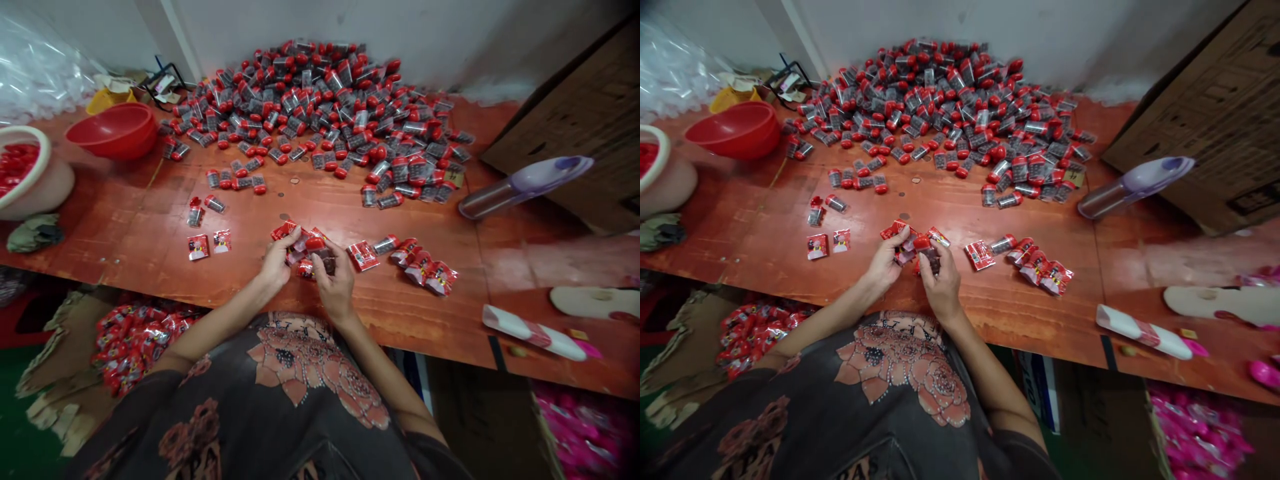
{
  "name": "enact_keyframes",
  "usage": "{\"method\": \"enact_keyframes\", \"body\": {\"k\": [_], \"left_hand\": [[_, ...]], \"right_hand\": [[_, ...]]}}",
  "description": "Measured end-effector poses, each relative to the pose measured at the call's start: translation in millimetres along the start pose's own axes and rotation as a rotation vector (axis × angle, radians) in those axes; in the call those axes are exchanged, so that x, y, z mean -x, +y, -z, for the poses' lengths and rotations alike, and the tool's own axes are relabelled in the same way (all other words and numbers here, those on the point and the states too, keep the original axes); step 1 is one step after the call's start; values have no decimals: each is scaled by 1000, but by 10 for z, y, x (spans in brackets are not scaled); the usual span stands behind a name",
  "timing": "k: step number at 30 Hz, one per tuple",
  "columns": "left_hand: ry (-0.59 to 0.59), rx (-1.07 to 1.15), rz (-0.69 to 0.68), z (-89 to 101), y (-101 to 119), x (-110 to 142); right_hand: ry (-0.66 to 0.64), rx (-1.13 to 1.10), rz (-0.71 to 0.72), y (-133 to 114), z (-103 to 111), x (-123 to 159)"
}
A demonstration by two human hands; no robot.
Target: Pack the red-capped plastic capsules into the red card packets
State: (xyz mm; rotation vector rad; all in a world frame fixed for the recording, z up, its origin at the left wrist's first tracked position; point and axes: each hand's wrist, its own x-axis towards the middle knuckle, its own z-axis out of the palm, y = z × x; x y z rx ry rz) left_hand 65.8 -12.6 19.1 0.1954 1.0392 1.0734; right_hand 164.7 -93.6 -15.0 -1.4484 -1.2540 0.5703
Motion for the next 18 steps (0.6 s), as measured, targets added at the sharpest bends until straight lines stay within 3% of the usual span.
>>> {"method": "enact_keyframes", "body": {"k": [7,13,18], "left_hand": [[-14,10,-7,16,-46,35],[-4,-10,-107,1,-58,50],[36,-44,-106,12,-42,39]], "right_hand": [[20,5,-43,19,8,-41],[-53,-155,-191,-47,19,10],[44,-162,-142,-53,31,33]]}}
